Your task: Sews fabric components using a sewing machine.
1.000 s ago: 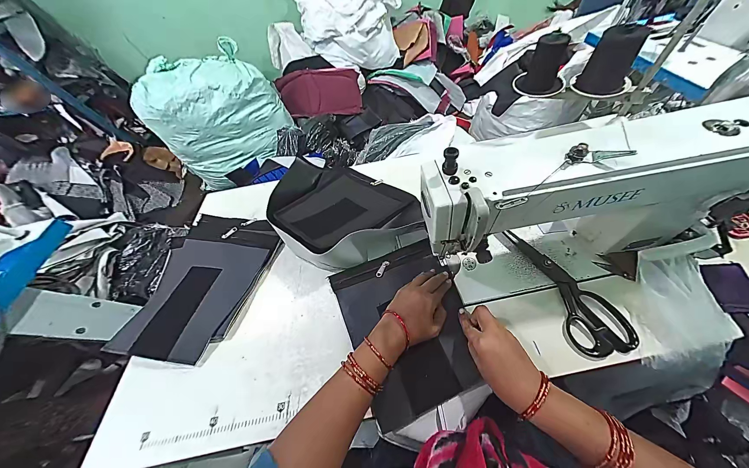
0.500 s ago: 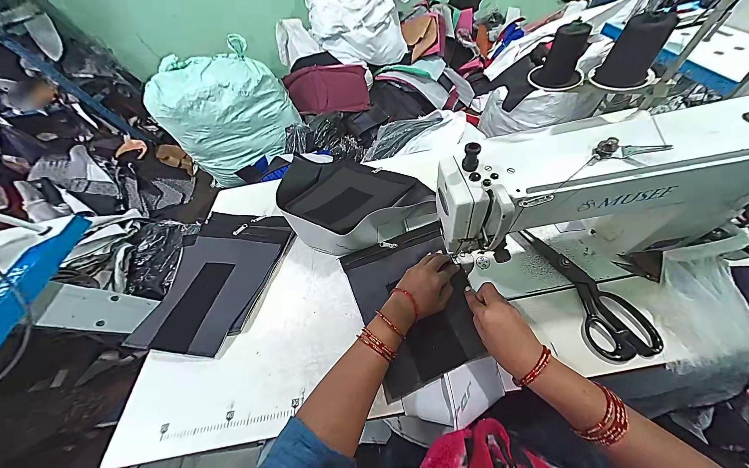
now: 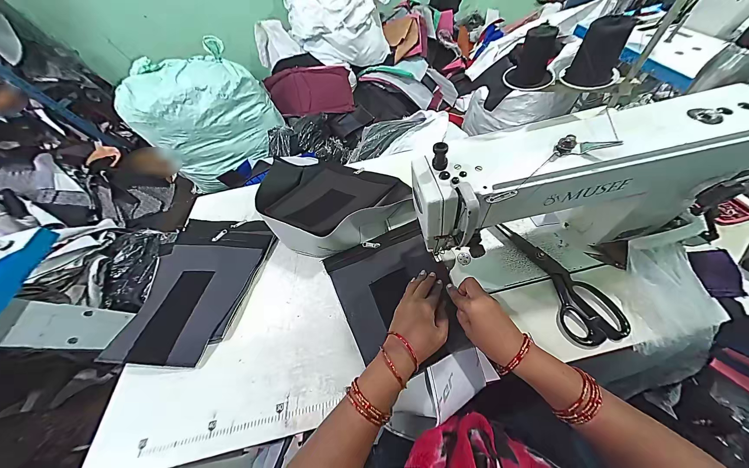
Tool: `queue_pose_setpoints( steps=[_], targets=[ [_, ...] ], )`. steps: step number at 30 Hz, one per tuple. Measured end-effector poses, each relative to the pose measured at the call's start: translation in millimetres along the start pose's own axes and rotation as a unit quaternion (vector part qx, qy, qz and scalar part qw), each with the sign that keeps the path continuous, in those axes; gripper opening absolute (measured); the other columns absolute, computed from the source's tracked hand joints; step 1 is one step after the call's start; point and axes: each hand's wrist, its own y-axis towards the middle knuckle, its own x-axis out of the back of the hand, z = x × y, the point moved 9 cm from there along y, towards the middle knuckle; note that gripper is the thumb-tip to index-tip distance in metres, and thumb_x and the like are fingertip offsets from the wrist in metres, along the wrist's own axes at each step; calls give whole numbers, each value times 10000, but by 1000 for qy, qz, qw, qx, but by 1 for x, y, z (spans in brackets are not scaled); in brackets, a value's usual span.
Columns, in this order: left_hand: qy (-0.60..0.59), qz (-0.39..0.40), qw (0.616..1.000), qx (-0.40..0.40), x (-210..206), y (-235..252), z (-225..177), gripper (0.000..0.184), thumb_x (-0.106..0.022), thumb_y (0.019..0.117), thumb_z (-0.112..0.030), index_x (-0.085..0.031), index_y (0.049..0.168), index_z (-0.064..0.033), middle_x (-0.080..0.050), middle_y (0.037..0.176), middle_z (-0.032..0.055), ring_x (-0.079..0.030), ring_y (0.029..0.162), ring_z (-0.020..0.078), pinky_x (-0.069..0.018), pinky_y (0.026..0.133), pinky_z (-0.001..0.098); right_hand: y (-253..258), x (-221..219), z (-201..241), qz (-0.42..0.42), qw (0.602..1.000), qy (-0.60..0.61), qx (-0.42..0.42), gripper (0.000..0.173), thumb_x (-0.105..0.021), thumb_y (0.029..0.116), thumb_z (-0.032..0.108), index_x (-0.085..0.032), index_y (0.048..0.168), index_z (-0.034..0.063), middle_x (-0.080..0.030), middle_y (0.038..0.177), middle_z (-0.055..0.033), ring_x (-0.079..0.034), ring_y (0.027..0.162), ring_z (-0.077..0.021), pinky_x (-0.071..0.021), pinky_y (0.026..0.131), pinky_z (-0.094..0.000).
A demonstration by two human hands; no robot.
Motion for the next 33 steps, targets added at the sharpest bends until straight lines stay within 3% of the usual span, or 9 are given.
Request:
queue_pose_setpoints(
  steps=[3, 6, 7, 11, 17, 19, 24, 28, 33],
  targets=[
    [-5, 17, 1000, 17, -1, 3, 2, 418, -578, 932, -108, -664, 1300, 71, -603, 1417, 247, -511, 1402, 400, -353, 1210, 457, 1, -1, 1, 11, 1000, -8, 0, 319, -544, 924, -76, -700, 1201, -99, -642, 1054, -277, -691, 896, -353, -588, 795, -395],
    [37, 123, 990, 53, -9, 9, 2, 564, -528, 960, -154, -501, 1513, -50, -518, 1522, 190, -397, 1488, 343, -255, 1253, 417, 1, -2, 2, 19, 1000, -17, 2, 262, -549, 928, -73, -712, 1130, -114, -643, 1080, -281, -696, 929, -359, -590, 817, -399],
    [56, 146, 986, 53, -12, 10, 1, 577, -511, 958, -166, -491, 1528, -82, -508, 1530, 180, -380, 1493, 345, -250, 1251, 427, 1, -2, 3, 12, 1000, -19, 6, 249, -554, 923, -77, -716, 1108, -117, -644, 1071, -281, -697, 922, -360, -592, 812, -399],
    [65, 125, 990, 15, -12, 12, -1, 501, -529, 943, -178, -608, 1419, -40, -564, 1460, 213, -438, 1448, 385, -321, 1216, 454, 0, 0, 3, -14, 999, -30, 13, 237, -567, 918, -81, -725, 1093, -108, -641, 1008, -263, -695, 858, -337, -597, 752, -381],
    [46, 89, 995, -12, -7, 15, 6, 487, -538, 931, -169, -632, 1377, 3, -570, 1448, 246, -465, 1430, 408, -338, 1208, 462, 8, -2, 3, -15, 999, -38, 11, 262, -561, 927, -75, -716, 1136, -108, -645, 1021, -265, -693, 889, -349, -592, 791, -381],
    [39, 86, 995, -16, -6, 20, 8, 487, -547, 930, -175, -633, 1372, 11, -575, 1438, 253, -471, 1423, 414, -341, 1207, 466, 15, -3, 2, 6, 1000, -31, 2, 281, -539, 942, -70, -704, 1165, -109, -644, 1049, -268, -688, 923, -351, -582, 825, -380],
    [45, 96, 994, -19, -3, 35, 17, 476, -569, 937, -192, -637, 1355, 24, -588, 1412, 256, -493, 1401, 406, -366, 1190, 468, 32, -8, -4, 132, 989, -2, -71, 362, -451, 1019, -21, -601, 1338, -99, -589, 1262, -278, -620, 1153, -359, -507, 1006, -396],
    [54, 129, 990, -5, -3, 43, 22, 479, -562, 958, -201, -618, 1380, 18, -550, 1463, 249, -452, 1438, 393, -346, 1202, 451, 40, -10, -6, 171, 980, -1, -104, 382, -425, 1037, -14, -567, 1385, -80, -545, 1358, -269, -577, 1242, -351, -476, 1056, -404],
    [-8, 100, 995, 22, -3, 30, 20, 437, -545, 992, -145, -609, 1376, 54, -501, 1509, 276, -386, 1487, 406, -216, 1265, 506, 33, -2, -8, 81, 995, 19, -52, 418, -470, 987, -40, -585, 1387, -75, -586, 1330, -312, -589, 1245, -399, -470, 1078, -436]
  ],
)
